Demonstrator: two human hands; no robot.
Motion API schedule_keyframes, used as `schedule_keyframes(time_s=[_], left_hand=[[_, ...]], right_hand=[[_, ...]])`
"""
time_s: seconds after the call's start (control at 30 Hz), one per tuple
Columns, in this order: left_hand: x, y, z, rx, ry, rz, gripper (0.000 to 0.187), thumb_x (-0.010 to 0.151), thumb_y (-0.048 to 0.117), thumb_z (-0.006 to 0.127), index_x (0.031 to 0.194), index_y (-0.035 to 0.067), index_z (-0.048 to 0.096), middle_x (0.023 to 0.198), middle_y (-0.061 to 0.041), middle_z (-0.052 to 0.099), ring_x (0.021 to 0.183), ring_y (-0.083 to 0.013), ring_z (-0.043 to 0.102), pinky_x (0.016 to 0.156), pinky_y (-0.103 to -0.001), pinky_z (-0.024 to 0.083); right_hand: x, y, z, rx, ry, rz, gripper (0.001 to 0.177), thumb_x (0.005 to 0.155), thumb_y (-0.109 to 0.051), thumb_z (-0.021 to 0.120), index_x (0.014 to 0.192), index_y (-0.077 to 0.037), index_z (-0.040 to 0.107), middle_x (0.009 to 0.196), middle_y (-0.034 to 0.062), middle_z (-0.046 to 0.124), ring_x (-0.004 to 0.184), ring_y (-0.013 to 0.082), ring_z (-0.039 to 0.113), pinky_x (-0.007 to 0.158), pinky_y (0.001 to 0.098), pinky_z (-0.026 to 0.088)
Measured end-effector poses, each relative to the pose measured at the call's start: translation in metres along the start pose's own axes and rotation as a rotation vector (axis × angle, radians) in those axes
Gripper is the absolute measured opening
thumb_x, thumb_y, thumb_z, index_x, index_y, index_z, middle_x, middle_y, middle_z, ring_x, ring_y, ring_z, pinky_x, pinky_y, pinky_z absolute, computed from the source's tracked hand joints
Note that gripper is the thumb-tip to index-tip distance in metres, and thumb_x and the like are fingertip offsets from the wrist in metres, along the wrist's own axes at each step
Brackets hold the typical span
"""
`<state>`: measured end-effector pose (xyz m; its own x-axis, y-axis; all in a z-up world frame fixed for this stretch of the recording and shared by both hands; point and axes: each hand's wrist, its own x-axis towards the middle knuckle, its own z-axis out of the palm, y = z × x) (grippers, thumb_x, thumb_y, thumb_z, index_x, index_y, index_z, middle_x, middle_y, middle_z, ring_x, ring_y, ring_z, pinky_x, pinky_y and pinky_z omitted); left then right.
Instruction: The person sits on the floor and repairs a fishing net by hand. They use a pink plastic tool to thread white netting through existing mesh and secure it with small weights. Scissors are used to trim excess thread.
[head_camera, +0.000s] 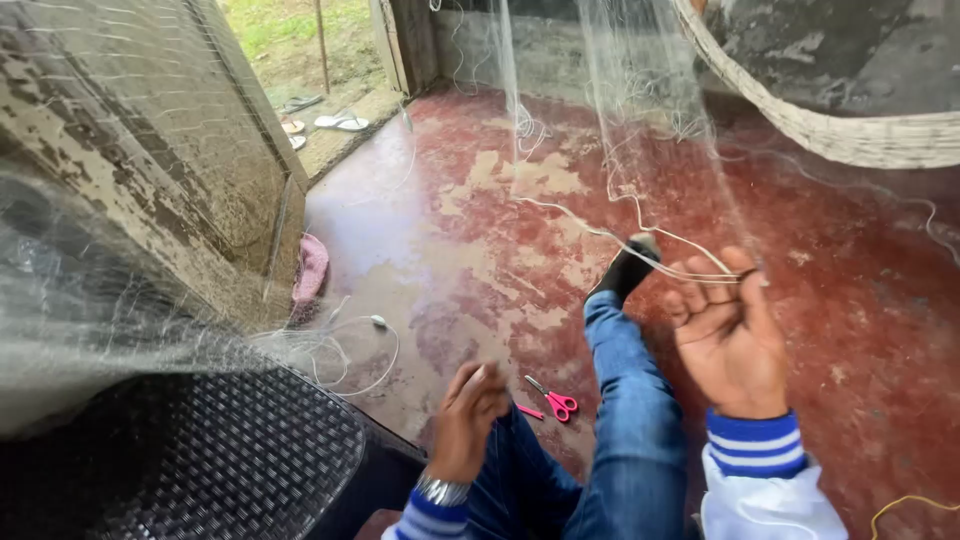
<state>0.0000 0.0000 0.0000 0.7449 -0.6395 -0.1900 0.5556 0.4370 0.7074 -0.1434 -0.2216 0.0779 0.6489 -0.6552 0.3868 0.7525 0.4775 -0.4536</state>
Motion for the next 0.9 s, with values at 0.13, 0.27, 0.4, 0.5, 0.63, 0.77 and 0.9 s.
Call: schedule_keyframes(time_s=[0.13,0.27,0.4,0.5,0.63,0.77,0.9], left_hand=[[-0.045,-0.006,-0.052,0.128,0.117,0.007,0.023,0.087,0.005,0.046,0.107,-0.001,0.055,0.089,-0.016,0.059,0.067,-0.0193,0.052,0.06,-0.03,0.04],[-0.056,-0.002,-0.041,0.051,-0.031,0.131,0.024,0.089,0.006,0.041,0.109,-0.002,0.05,0.088,-0.016,0.058,0.067,-0.0196,0.052,0.06,-0.031,0.044],[-0.042,0.007,0.025,0.081,-0.205,0.008,0.031,0.089,0.012,0.042,0.115,-0.002,0.048,0.097,-0.019,0.056,0.078,-0.0244,0.053,0.071,-0.036,0.043],[-0.006,-0.01,0.066,-0.076,-0.423,-0.123,0.038,0.09,0.016,0.045,0.126,0.005,0.04,0.11,-0.014,0.054,0.088,-0.0211,0.057,0.076,-0.033,0.047],[0.047,-0.033,0.117,-0.03,-0.319,-0.288,0.061,0.083,0.043,0.046,0.126,0.0,0.038,0.102,-0.012,0.047,0.092,-0.0233,0.051,0.084,-0.038,0.042],[0.13,-0.061,0.131,-0.158,-0.317,-0.285,0.083,0.082,0.065,0.033,0.13,-0.003,0.033,0.105,-0.015,0.053,0.09,-0.0231,0.055,0.075,-0.036,0.049],[0.213,-0.084,0.117,-0.455,-0.424,-0.229,0.043,0.089,0.038,0.05,0.11,0.002,0.046,0.101,-0.014,0.057,0.088,-0.0244,0.059,0.082,-0.039,0.05]], right_hand=[[-0.008,-0.04,-0.004,-0.016,-0.033,0.001,0.024,0.098,-0.027,0.049,0.116,-0.014,0.059,0.107,0.0086,0.064,0.097,0.0197,0.059,0.08,0.0318,0.046],[-0.01,-0.06,0.001,-0.081,-0.077,0.016,0.026,0.099,-0.026,0.049,0.12,-0.013,0.056,0.109,0.0113,0.064,0.106,0.0241,0.06,0.081,0.0318,0.048],[-0.012,-0.064,0.001,-0.083,-0.133,0.063,0.028,0.1,-0.025,0.049,0.123,-0.011,0.055,0.112,0.0155,0.062,0.109,0.0283,0.058,0.084,0.034,0.048],[-0.016,-0.059,0.005,-0.074,-0.153,0.085,0.028,0.104,-0.027,0.043,0.126,-0.012,0.054,0.117,0.0173,0.06,0.113,0.0291,0.057,0.087,0.0357,0.047],[-0.019,-0.047,0.009,-0.041,-0.209,0.094,0.025,0.106,-0.025,0.045,0.123,-0.012,0.057,0.11,0.0154,0.06,0.095,0.0216,0.053,0.084,0.0357,0.043],[-0.011,-0.039,-0.014,0.043,-0.199,0.041,0.03,0.106,-0.024,0.04,0.126,-0.007,0.055,0.113,0.0188,0.061,0.094,0.0249,0.056,0.077,0.0354,0.042],[0.015,-0.03,-0.056,0.123,-0.093,0.021,0.028,0.104,-0.02,0.039,0.12,-0.004,0.055,0.105,0.0191,0.063,0.088,0.024,0.064,0.064,0.0305,0.043]])
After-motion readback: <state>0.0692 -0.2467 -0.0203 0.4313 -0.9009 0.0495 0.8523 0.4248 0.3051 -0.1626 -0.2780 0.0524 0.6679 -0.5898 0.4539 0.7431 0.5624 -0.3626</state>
